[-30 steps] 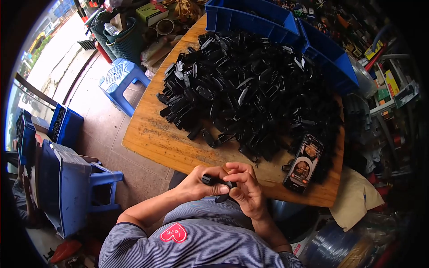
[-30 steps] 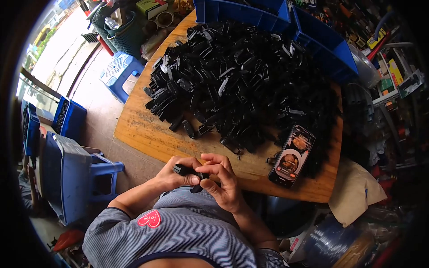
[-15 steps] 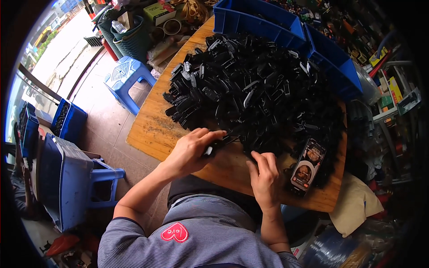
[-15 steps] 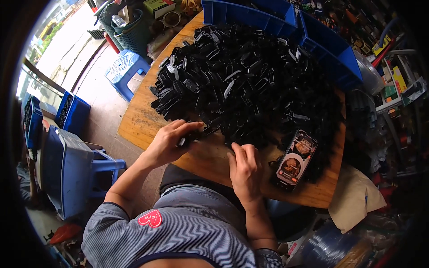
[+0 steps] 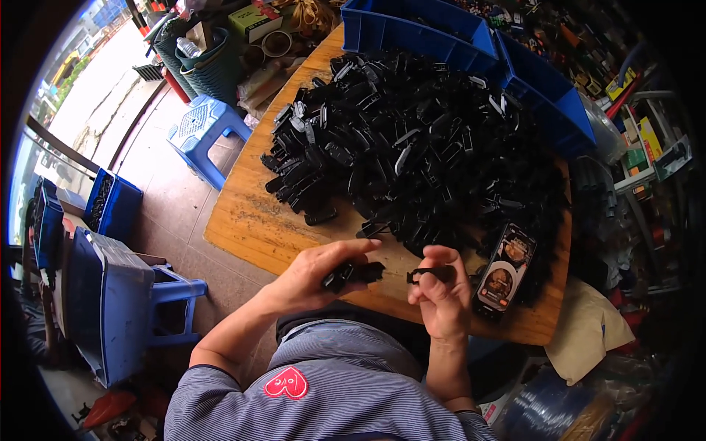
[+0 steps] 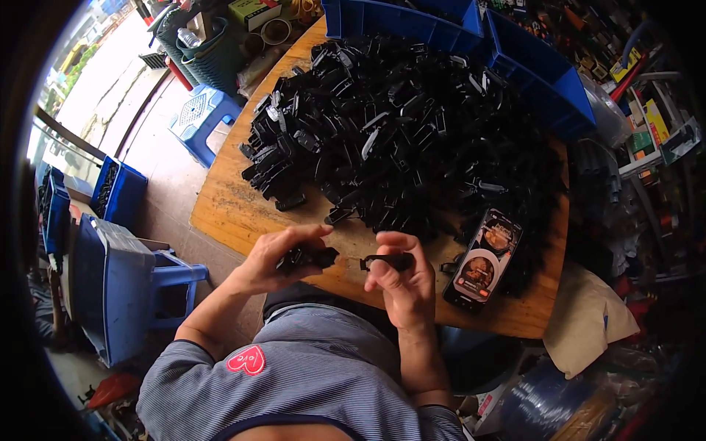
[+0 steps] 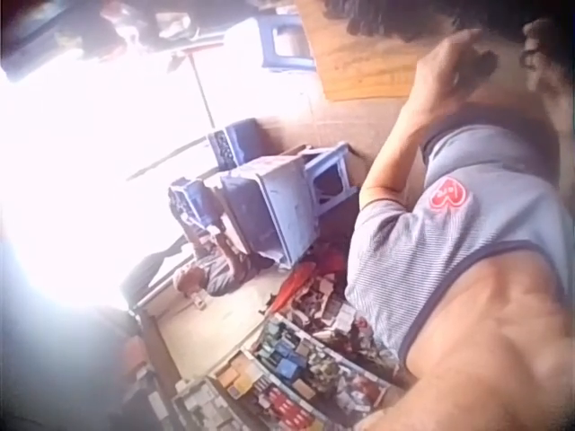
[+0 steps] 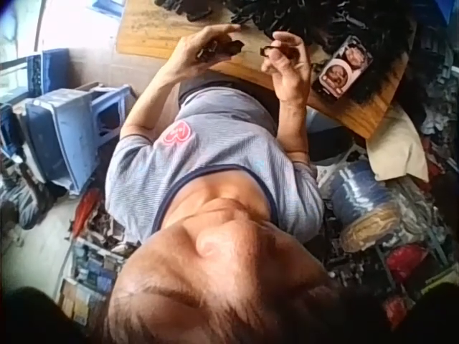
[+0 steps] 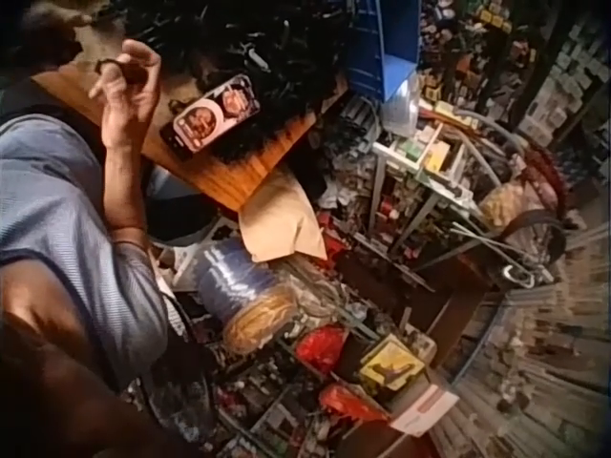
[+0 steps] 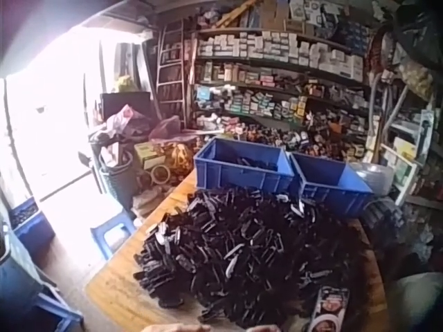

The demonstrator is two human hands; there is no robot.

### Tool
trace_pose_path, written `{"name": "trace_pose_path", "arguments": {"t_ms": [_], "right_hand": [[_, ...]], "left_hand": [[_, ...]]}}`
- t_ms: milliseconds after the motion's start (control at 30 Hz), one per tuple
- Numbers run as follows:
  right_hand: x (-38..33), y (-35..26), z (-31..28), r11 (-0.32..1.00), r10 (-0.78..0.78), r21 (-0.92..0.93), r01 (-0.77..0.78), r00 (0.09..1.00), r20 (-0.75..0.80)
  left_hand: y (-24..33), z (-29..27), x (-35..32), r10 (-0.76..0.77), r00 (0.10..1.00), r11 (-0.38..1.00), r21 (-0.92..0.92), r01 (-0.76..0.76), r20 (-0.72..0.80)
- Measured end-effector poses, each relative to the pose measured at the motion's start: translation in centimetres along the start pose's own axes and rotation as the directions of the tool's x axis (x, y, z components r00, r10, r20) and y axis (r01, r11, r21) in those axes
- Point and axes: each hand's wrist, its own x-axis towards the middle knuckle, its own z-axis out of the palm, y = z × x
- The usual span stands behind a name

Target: Assembling small black plastic parts by snapping them together at a workbench.

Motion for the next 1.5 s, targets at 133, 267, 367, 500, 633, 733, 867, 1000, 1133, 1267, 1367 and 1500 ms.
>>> {"name": "trace_pose_path", "arguments": {"t_ms": [133,267,367,500,633,733,867,1000,1133,1267,1367,1500], "right_hand": [[0.1,0.9,1.3,0.969,0.069,0.233,-0.086,0.994,0.08],[0.0,1.5,0.7,0.99,0.107,0.09,-0.112,0.992,0.061],[-0.3,1.3,0.3,0.979,0.175,0.088,-0.184,0.979,0.104],[-0.4,1.6,-0.8,0.938,0.287,0.134,-0.319,0.934,0.213],[-0.8,0.7,0.4,0.913,0.353,0.139,-0.383,0.914,0.203],[-0.4,0.9,1.1,0.934,-0.128,-0.295,0.2,0.961,0.245],[0.4,1.7,0.7,0.678,-0.377,-0.625,0.386,0.913,0.156],[1.8,0.0,0.1,0.386,-0.368,-0.804,0.452,0.875,0.315],[3.8,-2.3,-3.7,-0.283,-0.493,-0.958,0.051,0.849,0.191],[3.9,-1.6,-4.5,-0.299,-0.407,-0.954,0.033,0.9,0.158],[3.9,-0.9,-4.1,-0.189,-0.449,-0.981,0.043,0.885,0.125],[4.1,-0.3,-4.3,-0.136,-0.468,-0.989,0.05,0.877,0.109]], "left_hand": [[-0.6,1.3,0.0,0.072,0.997,0.997,-0.007,-0.072,-0.003],[-0.9,1.8,0.0,0.093,0.995,0.994,-0.055,-0.096,-0.043],[-1.1,1.5,0.2,0.144,0.988,0.988,-0.042,-0.146,-0.049],[-0.8,1.4,0.4,0.167,0.986,0.977,-0.133,-0.166,-0.003],[-0.5,1.0,0.4,0.154,0.986,0.981,-0.129,-0.145,0.059],[1.3,1.5,0.3,-0.356,0.902,0.78,-0.455,0.43,0.243],[0.8,3.0,0.5,-0.325,0.929,0.776,-0.513,0.368,0.174],[0.7,2.2,0.4,-0.462,0.858,0.681,-0.53,0.505,0.224],[-1.1,0.5,2.6,-0.477,0.856,0.534,-0.708,0.462,0.199],[-1.9,-2.8,10.4,-0.529,0.845,0.442,-0.824,0.355,0.081],[-4.8,-6.9,21.3,-0.276,0.961,0.415,-0.898,0.147,0.029],[0.3,-10.7,29.5,-0.271,0.9,0.8,-0.599,0.014,-0.341]]}}
